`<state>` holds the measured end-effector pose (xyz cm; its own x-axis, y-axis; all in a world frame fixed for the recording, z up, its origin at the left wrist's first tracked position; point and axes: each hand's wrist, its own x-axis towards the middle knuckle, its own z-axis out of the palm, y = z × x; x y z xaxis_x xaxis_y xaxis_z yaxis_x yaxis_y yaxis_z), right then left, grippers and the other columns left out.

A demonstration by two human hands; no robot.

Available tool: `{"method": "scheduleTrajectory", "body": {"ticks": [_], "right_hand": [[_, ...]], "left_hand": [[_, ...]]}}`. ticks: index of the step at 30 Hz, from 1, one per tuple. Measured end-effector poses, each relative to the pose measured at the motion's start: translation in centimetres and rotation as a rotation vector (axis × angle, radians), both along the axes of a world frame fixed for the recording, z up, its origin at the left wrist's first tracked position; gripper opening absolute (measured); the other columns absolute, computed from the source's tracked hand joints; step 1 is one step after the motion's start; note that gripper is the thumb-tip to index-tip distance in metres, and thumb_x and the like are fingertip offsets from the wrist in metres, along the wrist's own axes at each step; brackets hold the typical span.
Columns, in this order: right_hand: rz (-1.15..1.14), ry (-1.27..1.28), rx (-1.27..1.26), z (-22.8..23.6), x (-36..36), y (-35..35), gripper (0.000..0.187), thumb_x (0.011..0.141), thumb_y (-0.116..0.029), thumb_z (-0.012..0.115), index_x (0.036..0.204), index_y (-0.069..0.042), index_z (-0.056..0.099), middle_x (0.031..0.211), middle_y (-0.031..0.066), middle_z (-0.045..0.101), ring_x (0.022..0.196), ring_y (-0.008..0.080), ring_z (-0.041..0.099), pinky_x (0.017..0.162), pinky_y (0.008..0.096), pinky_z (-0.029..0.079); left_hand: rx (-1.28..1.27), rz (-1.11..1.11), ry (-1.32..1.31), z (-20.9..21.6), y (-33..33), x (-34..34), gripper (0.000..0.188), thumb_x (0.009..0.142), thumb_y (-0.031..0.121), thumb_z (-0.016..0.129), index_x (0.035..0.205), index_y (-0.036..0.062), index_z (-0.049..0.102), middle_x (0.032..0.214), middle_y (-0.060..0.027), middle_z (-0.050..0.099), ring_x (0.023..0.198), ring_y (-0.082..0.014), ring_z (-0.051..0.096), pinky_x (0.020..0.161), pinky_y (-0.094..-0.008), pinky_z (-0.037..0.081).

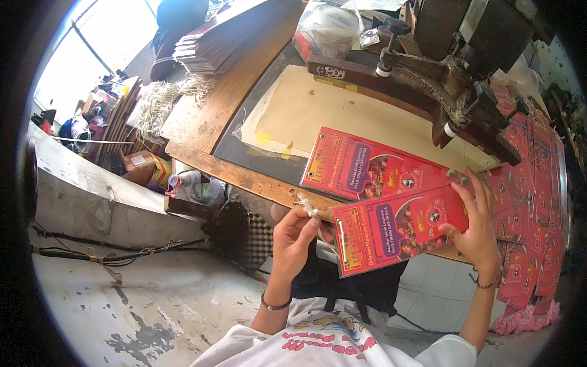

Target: The person ties white strings through pre-punched holes in red and yellow product labels, then gathers the finished labels together.

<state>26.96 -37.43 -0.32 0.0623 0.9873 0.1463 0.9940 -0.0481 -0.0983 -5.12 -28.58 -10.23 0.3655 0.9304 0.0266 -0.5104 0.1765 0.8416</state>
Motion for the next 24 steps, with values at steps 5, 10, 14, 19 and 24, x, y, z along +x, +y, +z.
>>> {"method": "scheduleTrajectory", "body": {"ticks": [5,10,14,19,24], "right_hand": [[-0.139,0.000,0.004,-3.3,-1.2,-2.7,0.101,0.081,-0.086,0.034,0.145,-0.008,0.044,0.157,0.0194,0.029,0.142,0.0400,0.028,0.118,0.0561,0.015],[-0.053,-0.114,0.011,-3.2,-2.8,-4.2,0.108,0.072,-0.086,0.048,0.148,-0.009,0.040,0.159,0.0199,0.025,0.145,0.0399,0.024,0.119,0.0578,0.012],[-0.025,-0.077,-0.069,-2.5,-4.0,-5.8,0.111,0.064,-0.075,0.070,0.149,-0.011,0.038,0.160,0.0188,0.022,0.147,0.0380,0.020,0.120,0.0569,0.012],[-0.205,-0.073,0.130,-1.5,-0.4,-8.5,0.097,0.067,-0.047,0.083,0.148,-0.016,0.039,0.159,0.0143,0.028,0.145,0.0364,0.028,0.119,0.0566,0.018],[-0.280,-0.323,0.227,1.0,2.2,-12.0,0.060,0.085,-0.015,0.066,0.142,-0.016,0.049,0.153,0.0115,0.041,0.140,0.0338,0.038,0.119,0.0535,0.022]], "left_hand": [[-0.086,0.118,0.006,-0.6,-0.1,-0.7,0.014,0.100,0.009,0.057,0.108,-0.0032,0.057,0.091,-0.0130,0.070,0.083,-0.0180,0.070,0.074,-0.0283,0.056],[-0.028,0.149,0.037,-0.5,-1.1,-0.7,0.030,0.091,0.011,0.071,0.113,0.0042,0.051,0.102,-0.0040,0.061,0.092,-0.0131,0.063,0.074,-0.0271,0.055],[-0.097,-0.083,0.151,1.1,-2.1,-1.6,0.028,0.090,-0.001,0.066,0.112,0.0038,0.049,0.097,-0.0042,0.063,0.084,-0.0063,0.059,0.072,-0.0207,0.047],[0.068,-0.070,0.072,1.2,-1.9,-4.0,0.012,0.091,-0.005,0.063,0.102,-0.0012,0.058,0.097,-0.0091,0.068,0.080,-0.0075,0.058,0.068,-0.0192,0.046],[-0.039,0.034,-0.152,1.4,0.2,-5.8,0.016,0.086,-0.002,0.065,0.096,-0.0004,0.053,0.091,-0.0149,0.067,0.076,-0.0141,0.062,0.070,-0.0240,0.049]]}}
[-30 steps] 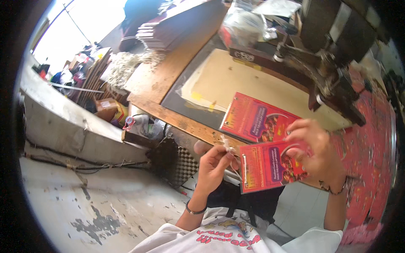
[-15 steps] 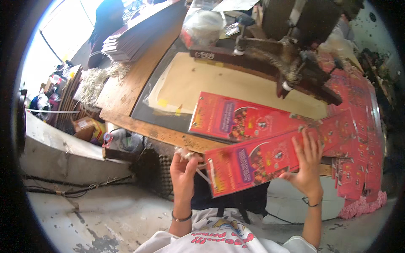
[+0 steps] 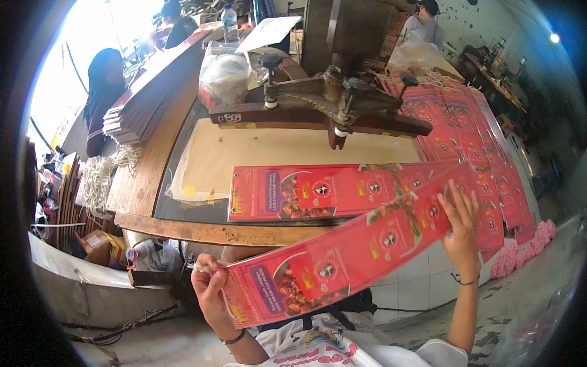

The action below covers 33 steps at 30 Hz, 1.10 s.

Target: The person ties white strings through pre-punched holes in red and yellow product labels, then gathers the finished labels together.

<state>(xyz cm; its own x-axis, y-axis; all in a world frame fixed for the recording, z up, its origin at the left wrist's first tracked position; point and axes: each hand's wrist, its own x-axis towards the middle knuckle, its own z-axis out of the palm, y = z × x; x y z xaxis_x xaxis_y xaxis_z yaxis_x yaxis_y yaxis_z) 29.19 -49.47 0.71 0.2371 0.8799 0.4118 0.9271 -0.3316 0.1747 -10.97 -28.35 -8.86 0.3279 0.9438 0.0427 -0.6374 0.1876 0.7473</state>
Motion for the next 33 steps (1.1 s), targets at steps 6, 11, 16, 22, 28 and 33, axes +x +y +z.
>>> {"method": "scheduleTrajectory", "body": {"ticks": [6,11,16,22,28,33], "right_hand": [[-0.065,-0.146,0.068,2.1,2.2,-6.2,0.057,0.087,-0.006,0.052,0.143,-0.015,0.049,0.154,0.0121,0.041,0.142,0.0344,0.036,0.119,0.0535,0.023],[-0.242,-0.262,0.331,3.0,5.4,-12.8,0.058,0.090,-0.014,0.058,0.146,-0.012,0.046,0.154,0.0130,0.041,0.144,0.0346,0.034,0.118,0.0545,0.021],[-0.589,-0.326,0.445,4.8,12.8,-21.2,0.059,0.090,0.003,0.054,0.147,-0.010,0.043,0.151,0.0137,0.042,0.141,0.0327,0.038,0.116,0.0437,0.031],[-0.871,-0.303,0.299,6.7,17.3,-18.7,0.055,0.092,0.000,0.048,0.145,-0.008,0.042,0.142,0.0164,0.051,0.130,0.0345,0.048,0.108,0.0442,0.040],[-0.740,0.182,0.004,2.0,18.0,-9.1,0.053,0.098,-0.029,0.057,0.145,-0.007,0.044,0.151,0.0165,0.042,0.134,0.0367,0.044,0.108,0.0416,0.038],[-0.711,0.100,-0.019,0.4,17.3,-7.5,0.047,0.099,-0.029,0.057,0.140,-0.007,0.051,0.145,0.0167,0.049,0.137,0.0314,0.042,0.110,0.0431,0.035]], "left_hand": [[-0.010,-0.148,-0.185,1.5,0.3,3.6,0.031,0.092,0.015,0.066,0.113,-0.0041,0.052,0.094,-0.0157,0.068,0.082,-0.0180,0.066,0.077,-0.0277,0.051],[0.314,-0.151,0.010,3.9,2.3,6.0,0.040,0.100,0.028,0.058,0.123,-0.0035,0.050,0.101,-0.0197,0.068,0.092,-0.0265,0.069,0.082,-0.0377,0.056],[0.626,0.252,0.602,4.0,7.1,4.8,0.022,0.099,0.015,0.058,0.112,-0.0020,0.060,0.108,-0.0175,0.068,0.101,-0.0220,0.065,0.092,-0.0347,0.050],[0.814,0.500,1.352,3.3,9.8,5.7,0.026,0.090,0.019,0.067,0.111,0.0038,0.065,0.134,-0.0143,0.060,0.136,-0.0354,0.044,0.112,-0.0452,0.032],[0.882,0.414,1.482,2.9,9.8,4.9,0.030,0.091,0.025,0.066,0.113,0.0054,0.066,0.138,-0.0144,0.057,0.135,-0.0349,0.045,0.115,-0.0450,0.031],[0.903,0.407,1.477,2.7,9.8,4.7,0.030,0.090,0.024,0.066,0.114,0.0061,0.066,0.138,-0.0144,0.057,0.135,-0.0354,0.045,0.116,-0.0454,0.029]]}}
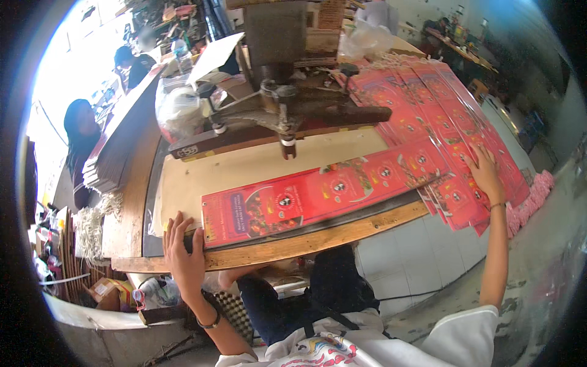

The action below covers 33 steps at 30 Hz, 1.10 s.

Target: The person ties white strings through pre-punched holes in red and yellow product labels, then gathers the finished labels together.

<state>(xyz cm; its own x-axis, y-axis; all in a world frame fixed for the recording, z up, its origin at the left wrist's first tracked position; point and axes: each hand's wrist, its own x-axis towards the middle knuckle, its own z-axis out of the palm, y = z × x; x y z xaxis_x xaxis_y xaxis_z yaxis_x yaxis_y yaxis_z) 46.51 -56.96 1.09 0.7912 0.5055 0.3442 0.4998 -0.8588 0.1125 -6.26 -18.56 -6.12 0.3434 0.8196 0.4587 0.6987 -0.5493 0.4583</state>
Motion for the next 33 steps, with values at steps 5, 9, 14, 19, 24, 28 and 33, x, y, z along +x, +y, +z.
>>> {"method": "scheduleTrajectory", "body": {"ticks": [5,9,14,19,24,28,33], "right_hand": [[0.436,-0.120,0.337,2.2,-3.8,3.5,0.029,0.098,-0.021,0.057,0.122,-0.005,0.063,0.123,0.0156,0.063,0.119,0.0330,0.056,0.103,0.0421,0.041],[0.772,0.050,0.247,5.3,-12.6,11.7,0.016,0.093,-0.017,0.062,0.102,-0.005,0.068,0.097,0.0127,0.068,0.099,0.0325,0.061,0.092,0.0427,0.045],[1.453,0.365,0.035,3.5,-20.9,23.4,0.034,0.087,-0.033,0.069,0.115,-0.013,0.065,0.119,0.0140,0.063,0.110,0.0328,0.057,0.095,0.0463,0.043],[1.476,0.390,-0.205,-2.3,-24.3,27.6,0.065,0.081,-0.057,0.070,0.133,-0.021,0.056,0.148,0.0225,0.035,0.137,0.0411,0.033,0.110,0.0613,0.023],[1.440,0.509,-0.231,-2.2,-25.0,28.9,0.066,0.076,-0.060,0.073,0.131,-0.027,0.057,0.148,0.0240,0.033,0.136,0.0462,0.030,0.110,0.0622,0.021],[1.456,0.510,-0.223,-2.7,-25.5,30.6,0.062,0.078,-0.058,0.072,0.130,-0.027,0.057,0.146,0.0239,0.036,0.135,0.0447,0.032,0.109,0.0616,0.022],[1.433,0.416,-0.159,-3.2,-26.9,34.3,0.055,0.084,-0.049,0.069,0.131,-0.023,0.056,0.147,0.0234,0.035,0.137,0.0434,0.030,0.112,0.0590,0.020]], "left_hand": [[0.011,-0.158,-0.063,1.6,-0.1,0.2,0.034,0.090,0.018,0.066,0.121,0.0047,0.061,0.141,-0.0167,0.053,0.136,-0.0383,0.042,0.116,-0.0498,0.027],[-0.007,-0.783,0.013,5.3,-1.3,4.0,0.045,0.076,0.020,0.080,0.116,0.0054,0.064,0.134,-0.0151,0.056,0.131,-0.0370,0.047,0.114,-0.0488,0.032],[0.224,-1.608,0.183,3.0,-5.0,10.1,0.055,0.080,0.040,0.068,0.120,0.0031,0.063,0.138,-0.0154,0.053,0.140,-0.0302,0.039,0.120,-0.0483,0.025],[0.574,-1.777,0.391,-1.4,-6.7,14.0,0.043,0.081,0.034,0.064,0.114,0.0081,0.069,0.142,-0.0107,0.052,0.138,-0.0267,0.041,0.120,-0.0464,0.021],[1.030,-1.495,0.631,-2.7,-7.1,13.3,0.024,0.081,0.033,0.061,0.093,0.0224,0.079,0.123,-0.0022,0.063,0.136,-0.0266,0.039,0.121,-0.0512,0.015],[0.982,-1.503,0.698,-2.7,-7.2,13.3,0.023,0.082,0.034,0.061,0.093,0.0231,0.078,0.123,-0.0028,0.064,0.135,-0.0256,0.040,0.121,-0.0549,0.011],[1.032,-1.602,0.692,-1.6,-6.5,13.8,0.018,0.086,0.033,0.063,0.094,0.0240,0.077,0.106,0.0074,0.070,0.128,-0.0234,0.045,0.119,-0.0565,0.015]]}}
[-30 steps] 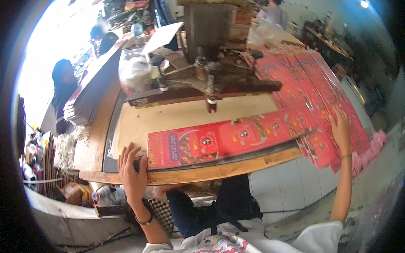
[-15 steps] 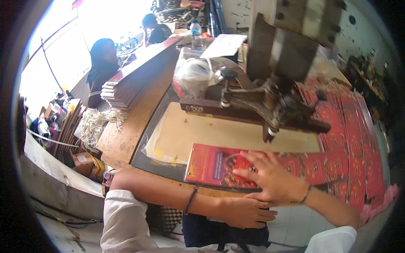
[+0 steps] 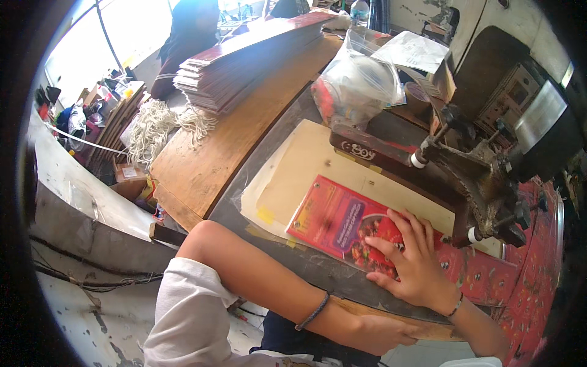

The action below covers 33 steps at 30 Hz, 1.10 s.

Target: The person ties white strings through pre-punched holes in red and yellow product labels, then gathers the finished labels together.

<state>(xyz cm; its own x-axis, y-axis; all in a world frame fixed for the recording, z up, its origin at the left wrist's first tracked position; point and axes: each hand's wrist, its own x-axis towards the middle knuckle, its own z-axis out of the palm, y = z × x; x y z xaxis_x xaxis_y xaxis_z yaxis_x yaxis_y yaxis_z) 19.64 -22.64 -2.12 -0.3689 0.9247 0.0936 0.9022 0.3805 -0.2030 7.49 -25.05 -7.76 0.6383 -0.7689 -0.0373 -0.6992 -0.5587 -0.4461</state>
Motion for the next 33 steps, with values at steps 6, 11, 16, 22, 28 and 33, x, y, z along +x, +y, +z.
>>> {"method": "scheduleTrajectory", "body": {"ticks": [6,11,16,22,28,33], "right_hand": [[0.010,0.025,0.044,-0.4,-2.1,3.1,0.054,0.084,-0.043,0.070,0.130,-0.020,0.056,0.148,0.0235,0.033,0.138,0.0435,0.029,0.112,0.0587,0.020],[0.032,0.060,0.012,-0.1,-2.6,3.8,0.055,0.083,-0.042,0.071,0.131,-0.020,0.056,0.149,0.0245,0.033,0.138,0.0458,0.029,0.112,0.0606,0.020],[0.052,0.052,0.001,0.0,-1.9,3.3,0.056,0.083,-0.046,0.070,0.130,-0.017,0.058,0.148,0.0257,0.034,0.136,0.0485,0.030,0.109,0.0651,0.021],[0.057,0.068,0.015,-0.3,-1.6,3.6,0.056,0.083,-0.047,0.070,0.130,-0.018,0.058,0.147,0.0254,0.035,0.136,0.0481,0.031,0.109,0.0657,0.021],[0.061,0.056,0.012,-0.2,-1.4,3.7,0.055,0.083,-0.047,0.070,0.128,-0.017,0.059,0.147,0.0253,0.035,0.136,0.0479,0.032,0.109,0.0656,0.022],[0.059,0.071,0.014,-0.2,-1.4,3.6,0.055,0.083,-0.048,0.070,0.128,-0.017,0.060,0.148,0.0250,0.036,0.136,0.0477,0.031,0.109,0.0656,0.021]], "left_hand": [[-0.078,-0.062,0.051,-0.1,0.8,0.4,0.019,0.088,0.033,0.063,0.096,0.0239,0.077,0.106,0.0075,0.070,0.125,-0.0206,0.049,0.117,-0.0560,0.018],[-0.272,-0.020,0.115,0.0,1.6,-0.5,0.019,0.089,0.033,0.062,0.096,0.0232,0.077,0.108,0.0077,0.070,0.123,-0.0200,0.051,0.117,-0.0555,0.019],[-0.354,0.001,0.138,0.5,2.4,-1.3,0.019,0.089,0.032,0.062,0.096,0.0225,0.077,0.107,0.0069,0.070,0.122,-0.0200,0.052,0.117,-0.0550,0.019],[-0.409,0.016,0.156,0.6,2.9,-1.4,0.019,0.088,0.032,0.062,0.095,0.0217,0.077,0.107,0.0060,0.070,0.122,-0.0200,0.052,0.117,-0.0543,0.019],[-0.440,-0.001,0.154,0.4,2.4,-0.9,0.020,0.088,0.032,0.062,0.095,0.0209,0.077,0.106,0.0050,0.070,0.121,-0.0201,0.053,0.117,-0.0536,0.019],[-0.460,0.002,0.160,0.7,2.5,-1.0,0.020,0.087,0.031,0.062,0.094,0.0203,0.077,0.106,0.0043,0.071,0.120,-0.0201,0.053,0.117,-0.0531,0.020]]}}
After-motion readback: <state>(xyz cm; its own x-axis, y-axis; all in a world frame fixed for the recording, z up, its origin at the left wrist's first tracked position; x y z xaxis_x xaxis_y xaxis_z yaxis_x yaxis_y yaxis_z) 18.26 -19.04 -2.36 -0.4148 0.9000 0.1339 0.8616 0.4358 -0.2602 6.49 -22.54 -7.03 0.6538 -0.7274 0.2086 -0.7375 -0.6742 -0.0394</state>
